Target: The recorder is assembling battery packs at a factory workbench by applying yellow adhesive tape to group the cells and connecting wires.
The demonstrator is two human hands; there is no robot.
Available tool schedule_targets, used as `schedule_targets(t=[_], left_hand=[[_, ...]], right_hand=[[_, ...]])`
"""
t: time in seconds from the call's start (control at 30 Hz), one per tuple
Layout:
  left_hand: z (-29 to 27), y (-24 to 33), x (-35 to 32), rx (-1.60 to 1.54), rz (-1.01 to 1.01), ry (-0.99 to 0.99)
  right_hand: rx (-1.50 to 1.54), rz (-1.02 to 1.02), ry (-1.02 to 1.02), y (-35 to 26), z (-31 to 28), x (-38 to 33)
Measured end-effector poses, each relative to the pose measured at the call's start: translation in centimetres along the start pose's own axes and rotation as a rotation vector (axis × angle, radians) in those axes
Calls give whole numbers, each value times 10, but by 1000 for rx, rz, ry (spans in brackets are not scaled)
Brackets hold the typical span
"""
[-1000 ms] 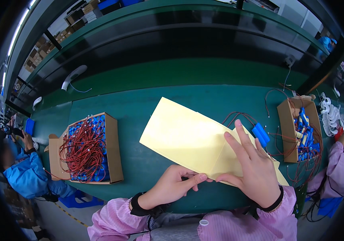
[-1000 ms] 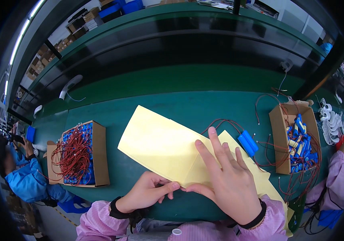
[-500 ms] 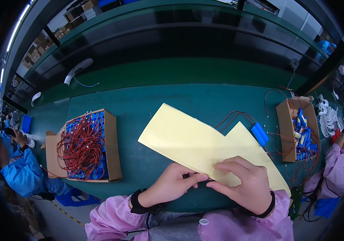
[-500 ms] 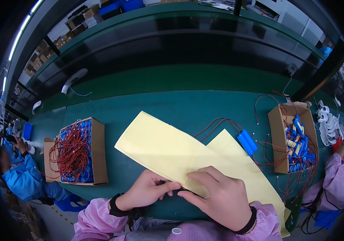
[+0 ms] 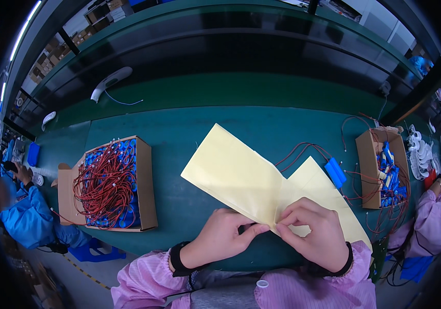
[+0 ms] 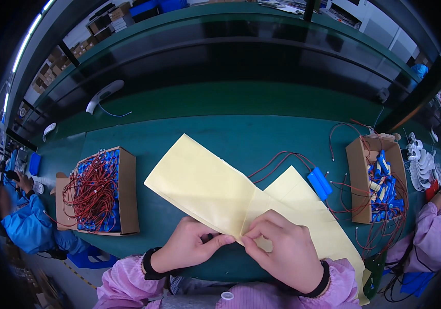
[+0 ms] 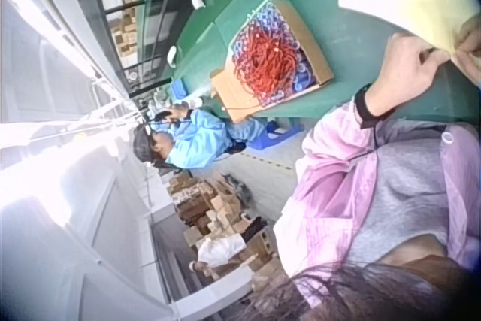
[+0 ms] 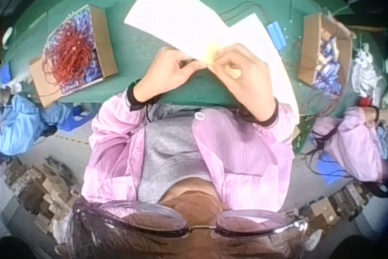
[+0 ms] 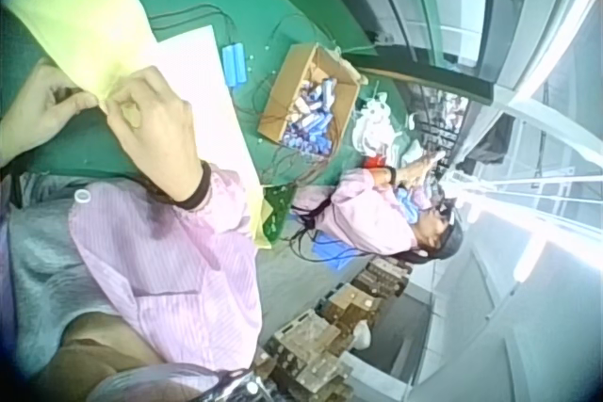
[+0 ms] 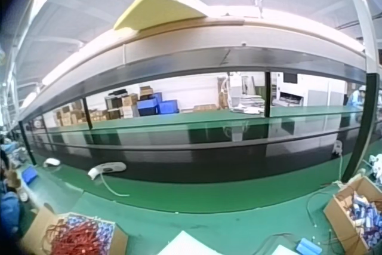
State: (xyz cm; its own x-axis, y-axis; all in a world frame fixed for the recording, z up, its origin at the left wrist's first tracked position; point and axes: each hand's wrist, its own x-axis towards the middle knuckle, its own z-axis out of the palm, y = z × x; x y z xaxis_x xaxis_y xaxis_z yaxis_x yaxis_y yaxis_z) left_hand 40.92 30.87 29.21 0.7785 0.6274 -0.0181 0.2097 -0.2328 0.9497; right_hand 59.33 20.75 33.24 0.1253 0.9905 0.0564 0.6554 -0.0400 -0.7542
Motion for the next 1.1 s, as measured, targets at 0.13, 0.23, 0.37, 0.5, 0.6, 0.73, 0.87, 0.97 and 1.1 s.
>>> schedule_targets(t=[0.13, 0.23, 0.37, 0.5, 0.6, 0.73, 0.87, 0.97, 1.1], left_hand=[[-7, 11, 2, 13, -123, -38], [-11, 9, -1, -20, -160, -33], [-14, 7, -4, -32, -266, -60], [-13, 2, -6, -33, -388, -111], [-16, 0, -7, 37, -435, -184], [-23, 3, -10, 185, -470, -344], [-34, 18, -12, 406, -560, -574], [-37, 31, -13, 702, -451, -807], [-36, 31, -18, 369, -169, -709]], right_hand=[[86, 102, 31, 5, -4, -1], [146, 220, 50, 3, -17, -2], [310, 362, 94, 8, -38, -2], [404, 364, 235, 17, -46, -6], [274, 344, 460, 15, -47, -5], [86, 129, 480, 20, -50, -17], [-65, -51, 424, 27, -39, -14], [8, 68, 370, 15, -29, -15], [-14, -4, 99, 5, -17, -16]])
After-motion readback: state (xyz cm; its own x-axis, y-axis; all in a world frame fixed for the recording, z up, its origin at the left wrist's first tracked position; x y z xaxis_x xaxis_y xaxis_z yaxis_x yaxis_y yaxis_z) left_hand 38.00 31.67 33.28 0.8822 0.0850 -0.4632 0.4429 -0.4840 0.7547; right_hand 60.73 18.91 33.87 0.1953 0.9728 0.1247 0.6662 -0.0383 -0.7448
